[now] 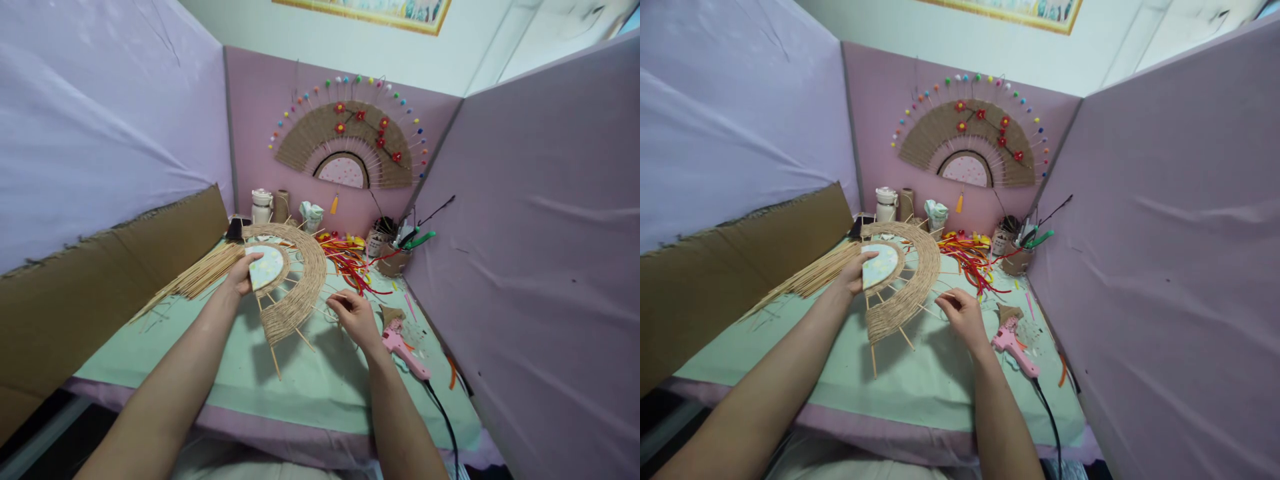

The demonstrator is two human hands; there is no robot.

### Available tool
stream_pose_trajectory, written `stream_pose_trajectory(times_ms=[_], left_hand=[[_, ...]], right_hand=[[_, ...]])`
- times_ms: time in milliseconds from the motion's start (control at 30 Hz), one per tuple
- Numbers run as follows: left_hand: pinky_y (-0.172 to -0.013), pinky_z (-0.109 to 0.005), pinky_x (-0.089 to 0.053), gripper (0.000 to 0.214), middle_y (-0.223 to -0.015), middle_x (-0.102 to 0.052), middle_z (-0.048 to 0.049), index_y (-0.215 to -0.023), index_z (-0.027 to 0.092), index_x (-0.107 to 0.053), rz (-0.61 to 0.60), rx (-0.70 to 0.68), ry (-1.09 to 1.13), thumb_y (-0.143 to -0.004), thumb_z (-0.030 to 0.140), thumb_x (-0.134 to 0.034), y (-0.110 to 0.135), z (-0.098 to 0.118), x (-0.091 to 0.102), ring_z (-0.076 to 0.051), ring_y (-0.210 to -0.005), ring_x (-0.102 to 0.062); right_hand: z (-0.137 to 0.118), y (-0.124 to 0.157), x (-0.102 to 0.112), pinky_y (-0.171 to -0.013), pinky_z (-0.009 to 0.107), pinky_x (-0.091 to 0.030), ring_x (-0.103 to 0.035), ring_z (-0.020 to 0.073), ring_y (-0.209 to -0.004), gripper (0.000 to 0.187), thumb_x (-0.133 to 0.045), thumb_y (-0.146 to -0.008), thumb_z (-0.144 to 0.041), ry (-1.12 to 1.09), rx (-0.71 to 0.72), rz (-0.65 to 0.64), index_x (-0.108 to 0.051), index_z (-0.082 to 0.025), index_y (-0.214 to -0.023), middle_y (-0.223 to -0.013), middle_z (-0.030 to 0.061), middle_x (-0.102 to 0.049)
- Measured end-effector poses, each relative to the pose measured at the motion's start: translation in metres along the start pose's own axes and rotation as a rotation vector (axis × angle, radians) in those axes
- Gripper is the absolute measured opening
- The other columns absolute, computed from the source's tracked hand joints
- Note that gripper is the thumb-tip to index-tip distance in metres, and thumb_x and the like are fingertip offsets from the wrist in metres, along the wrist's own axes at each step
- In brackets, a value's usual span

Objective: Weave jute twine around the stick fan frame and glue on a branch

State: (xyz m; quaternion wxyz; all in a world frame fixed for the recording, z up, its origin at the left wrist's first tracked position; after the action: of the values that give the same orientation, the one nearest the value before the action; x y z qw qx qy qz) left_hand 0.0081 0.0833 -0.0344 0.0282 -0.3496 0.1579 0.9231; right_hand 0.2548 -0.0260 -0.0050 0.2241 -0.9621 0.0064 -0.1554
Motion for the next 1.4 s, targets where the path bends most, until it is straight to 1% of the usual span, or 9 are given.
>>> stream_pose_trajectory(times_ms=[200, 400, 500, 700, 800, 1000, 1133, 1267, 1400], left_hand=[[-0.065, -0.035, -0.059, 0.037, -0.078, -0.074, -0.0149, -0.118, 0.001, -0.055, -0.024, 0.027, -0.012, -0.084, 0.010, -0.046, 0.003, -0.005, -0.006, -0.024, -0.069, -0.071], [-0.068, -0.035, -0.059, 0.038, -0.081, -0.074, -0.0151, -0.117, 0.002, -0.057, -0.003, 0.049, -0.062, -0.081, 0.010, -0.049, -0.001, 0.001, -0.004, -0.025, -0.072, -0.071], [-0.066, -0.032, -0.059, 0.036, -0.080, -0.074, -0.0140, -0.115, 0.003, -0.058, -0.003, 0.035, -0.110, -0.080, 0.008, -0.049, -0.006, 0.011, 0.001, -0.023, -0.069, -0.071], [-0.066, -0.030, -0.059, 0.033, -0.078, -0.074, -0.0141, -0.110, 0.005, -0.061, 0.005, 0.012, -0.175, -0.079, 0.007, -0.050, -0.005, 0.024, 0.025, -0.023, -0.069, -0.071], [-0.064, -0.030, -0.059, 0.033, -0.077, -0.074, -0.0143, -0.110, 0.005, -0.061, 0.015, 0.007, -0.179, -0.078, 0.007, -0.051, -0.001, 0.024, 0.032, -0.024, -0.068, -0.071], [-0.063, -0.030, -0.059, 0.034, -0.076, -0.074, -0.0128, -0.109, 0.007, -0.062, 0.002, -0.011, -0.187, -0.075, 0.007, -0.055, 0.000, 0.027, 0.032, -0.025, -0.068, -0.071], [-0.063, -0.030, -0.059, 0.035, -0.079, -0.074, -0.0150, -0.109, 0.006, -0.062, -0.012, -0.031, -0.191, -0.075, 0.005, -0.055, 0.000, 0.029, 0.034, -0.025, -0.070, -0.072], [-0.062, -0.031, -0.059, 0.038, -0.080, -0.074, -0.0169, -0.114, 0.004, -0.060, -0.007, 0.031, -0.203, -0.076, 0.005, -0.052, 0.001, 0.025, 0.036, -0.026, -0.067, -0.071], [-0.061, -0.032, -0.059, 0.041, -0.077, -0.073, -0.0170, -0.116, 0.003, -0.060, 0.022, 0.091, -0.181, -0.075, 0.004, -0.056, 0.002, 0.022, 0.039, -0.027, -0.064, -0.071]], right_hand=[[-0.004, 0.002, -0.002, -0.054, 0.024, -0.039, -0.050, 0.0127, -0.057, 0.024, -0.062, -0.080, -0.038, 0.116, 0.043, 0.019, -0.064, -0.016, -0.069, -0.063, 0.0012, -0.059], [-0.005, 0.001, 0.000, -0.056, 0.025, -0.038, -0.049, 0.0131, -0.057, 0.028, -0.064, -0.079, -0.039, 0.215, 0.101, 0.063, -0.059, -0.017, -0.061, -0.059, 0.0008, -0.058], [-0.005, 0.001, -0.003, -0.058, 0.026, -0.039, -0.050, 0.0136, -0.059, 0.025, -0.064, -0.080, -0.036, 0.247, 0.151, 0.044, -0.059, -0.018, -0.064, -0.063, 0.0011, -0.059], [-0.010, 0.003, -0.014, -0.069, 0.029, -0.041, -0.054, 0.0167, -0.074, 0.013, -0.055, -0.088, -0.027, 0.341, 0.288, -0.052, -0.062, -0.020, -0.080, -0.076, 0.0039, -0.062], [-0.012, 0.005, -0.017, -0.069, 0.030, -0.039, -0.054, 0.0167, -0.071, 0.013, -0.056, -0.088, -0.028, 0.416, 0.337, -0.061, -0.061, -0.020, -0.079, -0.073, 0.0033, -0.062], [-0.011, 0.007, -0.015, -0.073, 0.032, -0.036, -0.053, 0.0152, -0.065, 0.018, -0.062, -0.085, -0.034, 0.539, 0.382, -0.026, -0.059, -0.020, -0.074, -0.065, 0.0007, -0.061], [-0.011, 0.006, -0.014, -0.076, 0.033, -0.036, -0.056, 0.0171, -0.072, 0.014, -0.060, -0.086, -0.031, 0.547, 0.391, -0.039, -0.061, -0.020, -0.077, -0.072, 0.0026, -0.064], [-0.014, 0.005, -0.019, -0.081, 0.034, -0.037, -0.059, 0.0191, -0.083, 0.011, -0.052, -0.089, -0.022, 0.486, 0.408, -0.115, -0.063, -0.021, -0.088, -0.083, 0.0049, -0.067], [-0.014, 0.005, -0.019, -0.082, 0.035, -0.037, -0.059, 0.0193, -0.084, 0.013, -0.050, -0.091, -0.024, 0.474, 0.410, -0.126, -0.063, -0.022, -0.090, -0.085, 0.0056, -0.068]])
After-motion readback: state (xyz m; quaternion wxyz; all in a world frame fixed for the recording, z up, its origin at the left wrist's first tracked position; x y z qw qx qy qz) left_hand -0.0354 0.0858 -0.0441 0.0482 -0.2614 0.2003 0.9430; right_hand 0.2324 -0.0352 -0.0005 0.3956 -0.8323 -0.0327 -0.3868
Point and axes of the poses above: each hand's wrist, its own y-axis away from the middle knuckle, its own x-axis out of the back of the hand, z = x × y, the point moved 7 cm from there along -y, towards the middle knuckle
